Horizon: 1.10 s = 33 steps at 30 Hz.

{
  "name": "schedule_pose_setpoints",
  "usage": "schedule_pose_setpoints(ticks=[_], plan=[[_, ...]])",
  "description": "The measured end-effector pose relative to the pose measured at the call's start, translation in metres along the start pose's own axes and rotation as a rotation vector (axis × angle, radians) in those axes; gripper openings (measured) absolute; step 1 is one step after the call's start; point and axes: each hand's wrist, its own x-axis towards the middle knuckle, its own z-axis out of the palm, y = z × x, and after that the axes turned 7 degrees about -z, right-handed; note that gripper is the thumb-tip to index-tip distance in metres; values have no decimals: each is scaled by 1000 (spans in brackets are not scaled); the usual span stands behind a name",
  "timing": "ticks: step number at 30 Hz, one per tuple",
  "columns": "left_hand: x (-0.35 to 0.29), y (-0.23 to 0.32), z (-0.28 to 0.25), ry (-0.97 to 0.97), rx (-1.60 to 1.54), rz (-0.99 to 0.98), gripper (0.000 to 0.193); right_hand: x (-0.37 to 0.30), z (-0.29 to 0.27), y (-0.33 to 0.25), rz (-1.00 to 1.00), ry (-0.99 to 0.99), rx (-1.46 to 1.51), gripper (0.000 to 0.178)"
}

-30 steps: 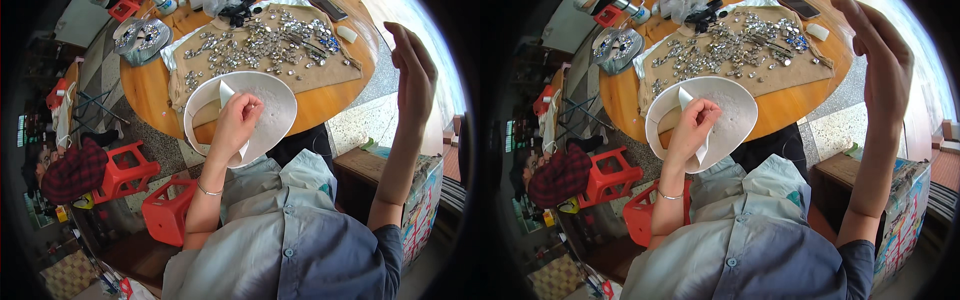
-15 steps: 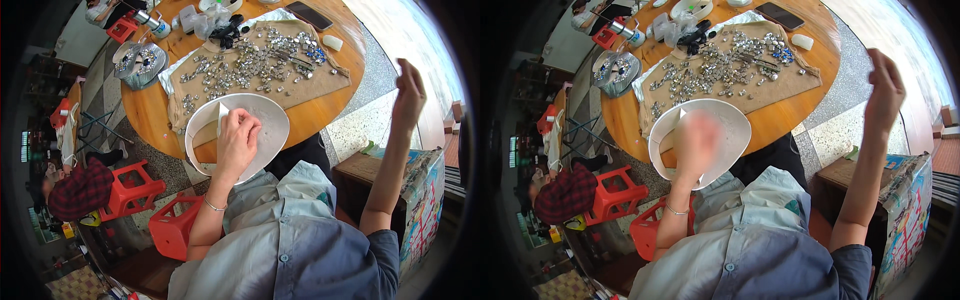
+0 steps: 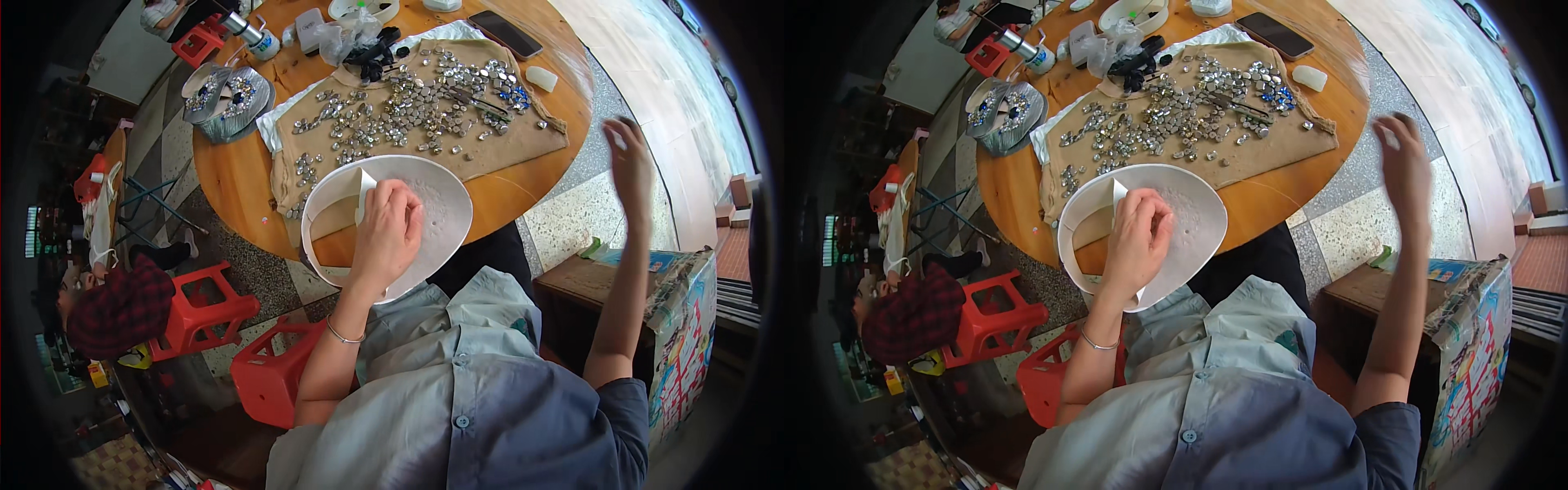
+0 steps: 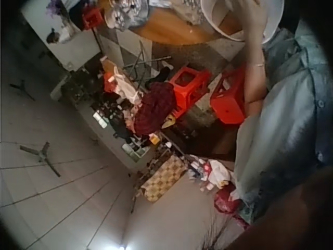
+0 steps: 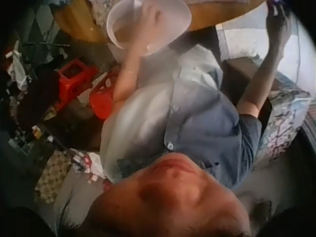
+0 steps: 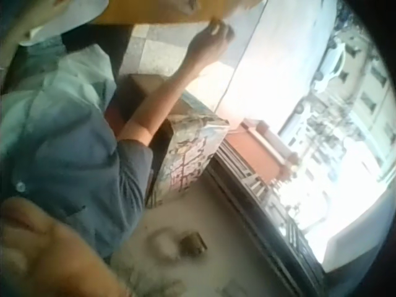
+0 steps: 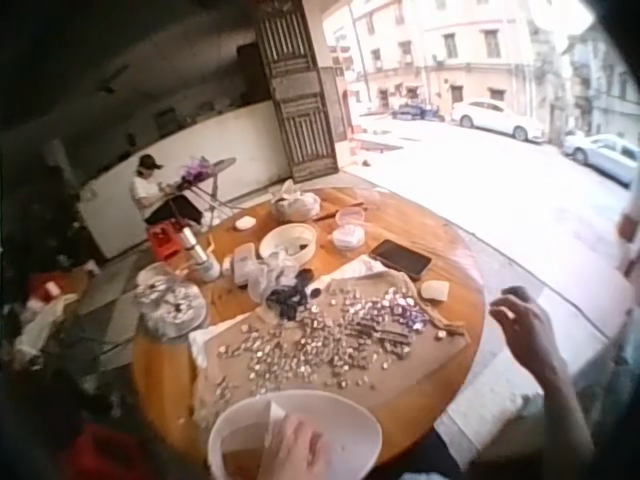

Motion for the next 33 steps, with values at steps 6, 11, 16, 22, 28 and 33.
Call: schedule_pose_setpoints(ticks=[6, 11, 16, 22, 28, 33], plan=[[7, -15, 3, -145, -421, -227, 11, 37, 83, -86, -414, -72, 142, 18], [9, -14, 0, -228, -789, -427, 10, 48, 98, -91, -570, -236, -71, 24], [10, -10, -2, -237, -934, -565, 10, 29, 74, -112, -295, 42, 274, 24], [10, -12, -5, -227, -998, -643, 9, -45, 28, -159, -291, -495, 641, 19], [10, -13, -2, -221, -1043, -604, 11, -54, 43, -164, -391, -624, 419, 22], [11, -11, -5, -213, -1073, -636, 12, -51, 41, -169, -410, -680, 366, 21]])
